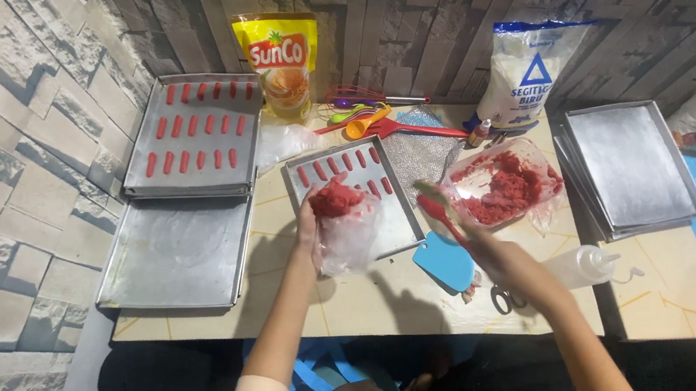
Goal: Filling small rectangular molds on a metal tray with red dough using a spoon.
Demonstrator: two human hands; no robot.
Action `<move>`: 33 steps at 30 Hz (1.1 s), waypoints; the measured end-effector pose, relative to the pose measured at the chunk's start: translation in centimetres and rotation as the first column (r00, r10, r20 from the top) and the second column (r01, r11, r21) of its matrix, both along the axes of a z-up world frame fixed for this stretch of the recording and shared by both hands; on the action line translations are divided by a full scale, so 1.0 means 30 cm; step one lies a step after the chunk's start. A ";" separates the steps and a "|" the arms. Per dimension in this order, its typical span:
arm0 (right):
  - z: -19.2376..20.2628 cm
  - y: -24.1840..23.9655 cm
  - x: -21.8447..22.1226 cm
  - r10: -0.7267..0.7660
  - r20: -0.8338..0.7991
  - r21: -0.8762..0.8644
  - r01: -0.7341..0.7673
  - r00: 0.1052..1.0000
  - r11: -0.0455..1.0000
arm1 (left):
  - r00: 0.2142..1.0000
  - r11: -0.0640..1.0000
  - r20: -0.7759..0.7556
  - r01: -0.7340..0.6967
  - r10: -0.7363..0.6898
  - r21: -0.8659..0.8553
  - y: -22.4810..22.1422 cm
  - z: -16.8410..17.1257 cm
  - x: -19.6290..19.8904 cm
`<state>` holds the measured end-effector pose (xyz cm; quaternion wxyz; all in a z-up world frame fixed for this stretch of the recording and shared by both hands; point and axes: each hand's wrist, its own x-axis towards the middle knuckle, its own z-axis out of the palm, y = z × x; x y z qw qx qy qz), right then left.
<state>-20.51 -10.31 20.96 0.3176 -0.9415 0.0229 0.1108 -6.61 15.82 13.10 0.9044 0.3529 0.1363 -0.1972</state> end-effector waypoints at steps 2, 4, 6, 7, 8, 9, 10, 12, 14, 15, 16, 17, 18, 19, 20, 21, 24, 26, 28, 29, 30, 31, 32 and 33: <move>0.058 -0.007 -0.003 -0.236 -0.153 0.040 0.245 0.960 0.969 | 0.992 0.992 0.037 0.119 -0.121 0.045 0.048 -0.095 0.042; -0.015 -0.110 -0.035 -0.204 -0.084 -0.069 0.198 0.975 0.978 | 0.978 0.982 0.111 0.166 -0.175 0.087 0.073 -0.095 0.036; -0.096 -0.197 -0.034 -0.163 -0.018 -0.188 0.157 0.986 0.970 | 0.955 0.970 0.184 0.210 -0.231 0.125 0.086 -0.125 0.042; -0.141 -0.232 -0.013 -0.202 -0.031 -0.238 0.189 0.979 0.953 | 0.940 0.960 0.228 0.217 -0.255 0.178 0.089 -0.155 0.052; -0.186 -0.266 0.008 -0.239 -0.044 -0.289 0.217 0.970 0.933 | 0.922 0.948 0.268 0.219 -0.278 0.230 0.094 -0.187 0.058; -0.235 -0.296 0.024 -0.238 -0.044 -0.290 0.216 0.970 0.932 | 0.923 0.949 0.268 0.219 -0.277 0.229 0.086 -0.171 0.044; -0.286 -0.324 0.040 -0.199 0.002 -0.356 0.187 0.980 0.916 | 0.922 0.948 0.261 0.233 -0.287 0.218 0.080 -0.155 0.030; -0.330 -0.349 0.053 -0.155 0.044 -0.420 0.159 0.987 0.893 | 0.922 0.947 0.253 0.245 -0.294 0.208 0.072 -0.133 0.007; -0.315 -0.343 0.044 0.031 0.174 -0.626 0.086 0.984 0.775 | 0.878 0.938 0.332 0.319 -0.346 0.132 0.068 -0.120 -0.011; -0.318 -0.332 0.047 0.032 0.173 -0.626 0.085 0.984 0.775 | 0.878 0.938 0.331 0.319 -0.345 0.132 0.069 -0.110 -0.018; -0.320 -0.323 0.051 0.139 0.310 -0.695 0.124 0.940 0.709 | 0.870 0.930 0.331 0.351 -0.366 0.108 0.067 -0.099 -0.024; -0.321 -0.314 0.054 0.254 0.426 -0.748 0.180 0.868 0.639 | 0.861 0.920 0.331 0.382 -0.387 0.084 0.065 -0.088 -0.029; -0.257 -0.224 0.048 0.254 0.425 -0.749 0.180 0.869 0.638 | 0.861 0.920 0.330 0.383 -0.387 0.082 0.058 -0.053 -0.047; -0.193 -0.134 0.041 0.116 0.395 -0.464 0.088 0.911 0.881 | 0.851 0.909 0.342 0.415 -0.399 0.030 0.051 -0.017 -0.064; -0.132 -0.042 0.032 -0.001 0.310 -0.098 0.033 0.951 0.995 | 0.840 0.893 0.353 0.449 -0.413 -0.022 0.045 0.017 -0.083; -0.138 0.011 0.045 -0.004 0.309 -0.098 0.036 0.951 0.995 | 0.839 0.892 0.351 0.451 -0.416 -0.022 0.039 0.017 -0.084; -0.167 0.156 0.071 0.015 0.202 0.372 -0.091 0.979 0.924 | 0.770 0.847 0.408 0.532 -0.490 0.013 0.024 -0.013 -0.084; -0.197 0.233 0.062 -0.094 -0.103 0.680 0.139 0.990 0.720 | 0.795 0.757 0.346 0.593 -0.498 -0.274 0.012 -0.076 -0.084; -0.354 0.218 0.083 -0.077 -0.124 0.818 0.146 0.989 0.556 | 0.787 0.748 0.337 0.607 -0.517 -0.268 0.028 -0.088 -0.088; -0.432 0.210 0.093 -0.061 -0.144 0.917 0.156 0.988 0.367 | 0.776 0.735 0.328 0.624 -0.539 -0.266 0.035 -0.095 -0.090; -0.414 0.208 0.092 -0.060 -0.144 0.917 0.157 0.988 0.367 | 0.776 0.735 0.327 0.623 -0.540 -0.265 0.043 -0.098 -0.091; -0.396 0.206 0.092 -0.089 -0.080 0.904 0.110 0.993 0.413 | 0.776 0.756 0.336 0.616 -0.534 -0.221 0.051 -0.102 -0.092; -0.378 0.203 0.089 -0.116 -0.016 0.885 0.068 0.993 0.460 | 0.775 0.774 0.345 0.608 -0.529 -0.178 0.057 -0.107 -0.095; -0.419 0.191 0.092 -0.117 -0.018 0.885 0.070 0.993 0.461 | 0.775 0.773 0.344 0.608 -0.530 -0.179 0.067 -0.115 -0.088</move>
